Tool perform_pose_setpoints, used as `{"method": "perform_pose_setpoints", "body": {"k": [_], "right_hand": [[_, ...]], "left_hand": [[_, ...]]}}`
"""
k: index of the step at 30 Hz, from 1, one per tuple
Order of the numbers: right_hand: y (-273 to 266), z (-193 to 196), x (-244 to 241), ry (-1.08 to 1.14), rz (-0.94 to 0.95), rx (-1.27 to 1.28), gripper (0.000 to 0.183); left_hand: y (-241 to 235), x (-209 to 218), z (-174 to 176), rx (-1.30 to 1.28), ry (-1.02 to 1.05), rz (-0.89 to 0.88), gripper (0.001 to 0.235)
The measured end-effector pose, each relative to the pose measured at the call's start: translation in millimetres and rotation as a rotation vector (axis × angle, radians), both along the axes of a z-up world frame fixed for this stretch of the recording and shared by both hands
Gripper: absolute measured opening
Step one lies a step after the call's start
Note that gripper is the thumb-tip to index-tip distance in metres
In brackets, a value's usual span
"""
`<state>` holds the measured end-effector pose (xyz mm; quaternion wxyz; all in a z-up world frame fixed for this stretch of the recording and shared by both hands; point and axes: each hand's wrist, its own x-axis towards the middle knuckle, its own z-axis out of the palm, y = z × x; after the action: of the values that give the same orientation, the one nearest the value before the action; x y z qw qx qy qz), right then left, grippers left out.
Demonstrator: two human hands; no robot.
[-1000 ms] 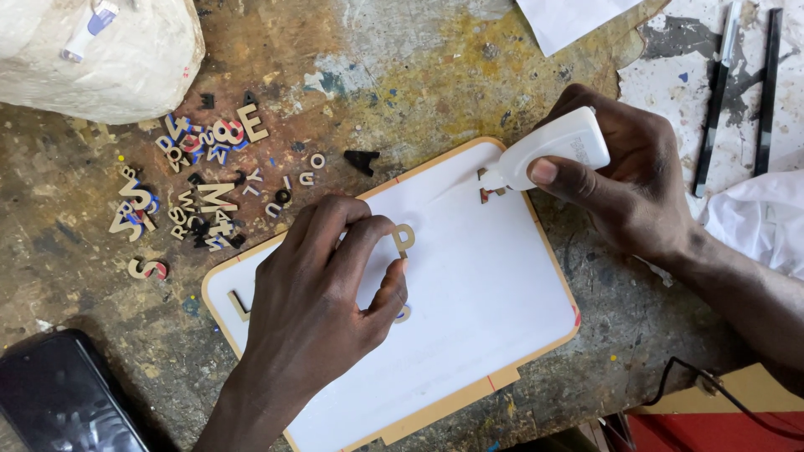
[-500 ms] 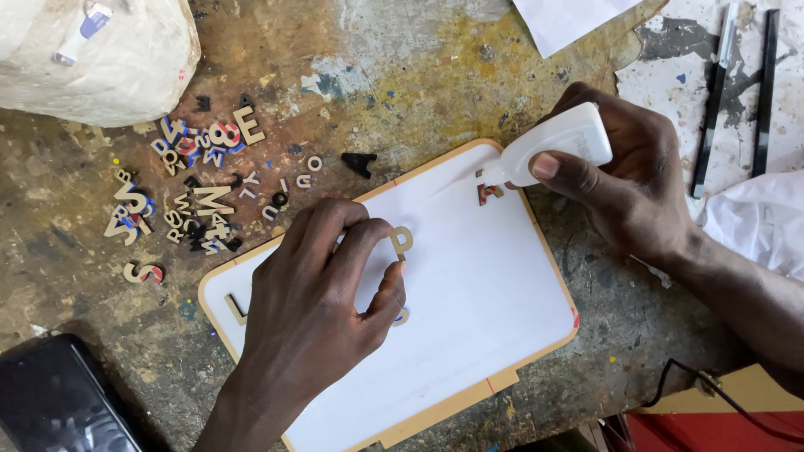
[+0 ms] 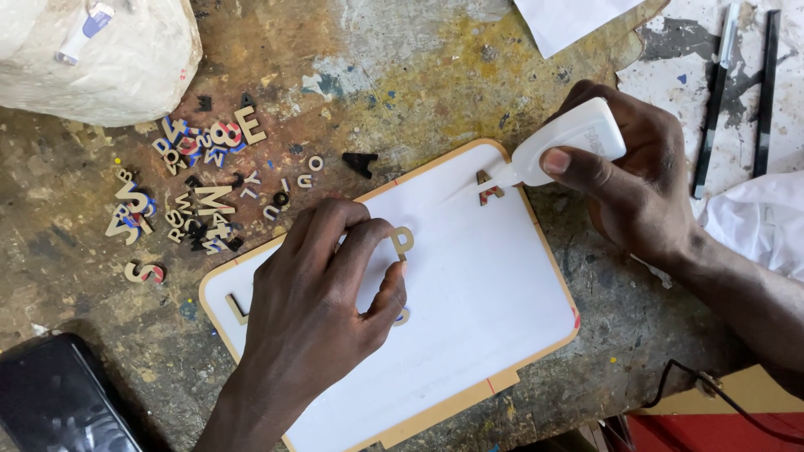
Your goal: Gluing wooden letters onto a white board to assemble a sign.
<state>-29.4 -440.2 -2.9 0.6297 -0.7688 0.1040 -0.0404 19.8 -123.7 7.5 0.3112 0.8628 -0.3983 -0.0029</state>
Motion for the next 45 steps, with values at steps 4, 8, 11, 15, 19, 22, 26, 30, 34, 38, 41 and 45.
{"method": "perform_pose_setpoints", "body": {"k": [4, 8, 11, 15, 19, 22, 26, 30, 34, 38, 41, 45], "right_hand": [[0.7, 0.9, -0.1, -0.006, 0.009, 0.012, 0.024], [0.7, 1.0, -1.6, -0.002, 0.031, 0.035, 0.027], [0.4, 0.4, -2.4, -0.008, 0.043, 0.032, 0.026], [2.2, 4.1, -3.3, 0.002, 0.061, -0.003, 0.027], [2.7, 5.0, -3.9, 0.0, 0.055, -0.028, 0.027], [1.4, 5.3, -1.6, 0.014, 0.078, -0.045, 0.027], [-8.9, -11.0, 1.4, -0.033, 0.004, 0.156, 0.024], [-21.1, -14.5, 7.0, -0.023, -0.071, 0.453, 0.035], [-21.1, -13.2, 12.2, -0.048, -0.022, 0.644, 0.033], [-11.0, 2.4, 12.4, -0.094, 0.124, 0.303, 0.048], [-10.0, 4.2, 11.4, -0.24, 0.238, -0.052, 0.049], [-7.3, 9.7, 22.3, -0.451, 0.275, -0.465, 0.033]], "left_hand": [[0.0, 0.6, -0.6, 0.0, -0.015, -0.005, 0.023], [-0.3, 0.5, -0.7, 0.002, -0.001, -0.006, 0.024], [-0.5, 0.5, 0.1, 0.001, -0.01, -0.005, 0.023], [-1.0, 0.5, 0.7, -0.004, -0.002, -0.009, 0.023], [-1.1, 0.2, 0.0, -0.003, -0.008, -0.009, 0.022], [-1.2, 0.9, -0.5, 0.001, -0.012, -0.006, 0.022], [-0.8, 0.5, -2.8, -0.015, -0.028, -0.005, 0.025], [-2.1, 2.4, -2.6, -0.051, -0.055, -0.006, 0.026], [-6.8, -1.2, -2.7, -0.076, -0.115, 0.008, 0.021], [-10.3, -3.1, -1.8, -0.045, -0.143, 0.023, 0.024], [-17.0, -1.4, -3.5, -0.034, -0.149, 0.026, 0.024], [-26.9, 1.9, -8.6, 0.013, -0.169, 0.038, 0.028]]}}
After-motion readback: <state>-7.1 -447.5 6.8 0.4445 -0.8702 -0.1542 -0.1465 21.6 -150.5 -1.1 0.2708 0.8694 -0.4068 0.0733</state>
